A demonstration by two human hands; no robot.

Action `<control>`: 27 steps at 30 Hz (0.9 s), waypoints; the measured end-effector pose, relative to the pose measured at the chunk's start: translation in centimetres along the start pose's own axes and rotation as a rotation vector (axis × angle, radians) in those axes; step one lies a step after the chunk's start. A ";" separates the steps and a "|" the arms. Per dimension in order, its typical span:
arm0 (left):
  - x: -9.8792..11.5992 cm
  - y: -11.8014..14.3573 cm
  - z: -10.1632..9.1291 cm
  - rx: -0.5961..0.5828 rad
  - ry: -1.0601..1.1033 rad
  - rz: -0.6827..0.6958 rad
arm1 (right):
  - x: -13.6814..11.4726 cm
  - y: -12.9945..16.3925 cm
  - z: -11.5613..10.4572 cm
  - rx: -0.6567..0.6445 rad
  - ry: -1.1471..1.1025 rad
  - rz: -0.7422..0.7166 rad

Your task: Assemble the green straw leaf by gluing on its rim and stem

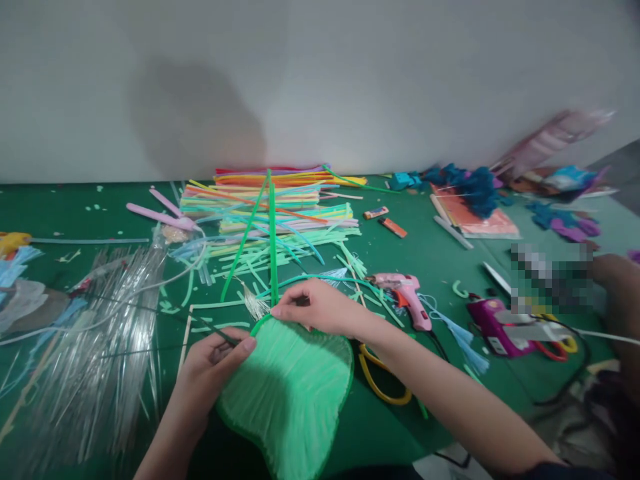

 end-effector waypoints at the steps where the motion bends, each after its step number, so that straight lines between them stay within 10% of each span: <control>1: 0.0 0.0 0.1 -0.001 0.012 -0.002 | -0.1 0.1 -0.2 0.002 0.011 -0.006; 11: 0.6 0.4 0.1 -0.064 0.120 -0.065 | -1.9 3.2 -4.9 0.424 -0.056 -0.069; 17: 1.5 1.1 0.0 -0.102 0.163 -0.088 | -0.7 2.9 -3.1 0.665 0.154 -0.239; 27: 1.9 1.2 0.0 -0.133 0.198 -0.059 | 0.1 5.4 1.4 0.268 -0.194 -0.216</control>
Point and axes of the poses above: each hand's wrist, its own y-axis away from the middle knuckle, its own z-axis out of the palm, x = y × z, the point moved 1 cm from there along -y, towards the middle knuckle, and after that the axes turned 11 degrees about z, right-handed, at the moved point
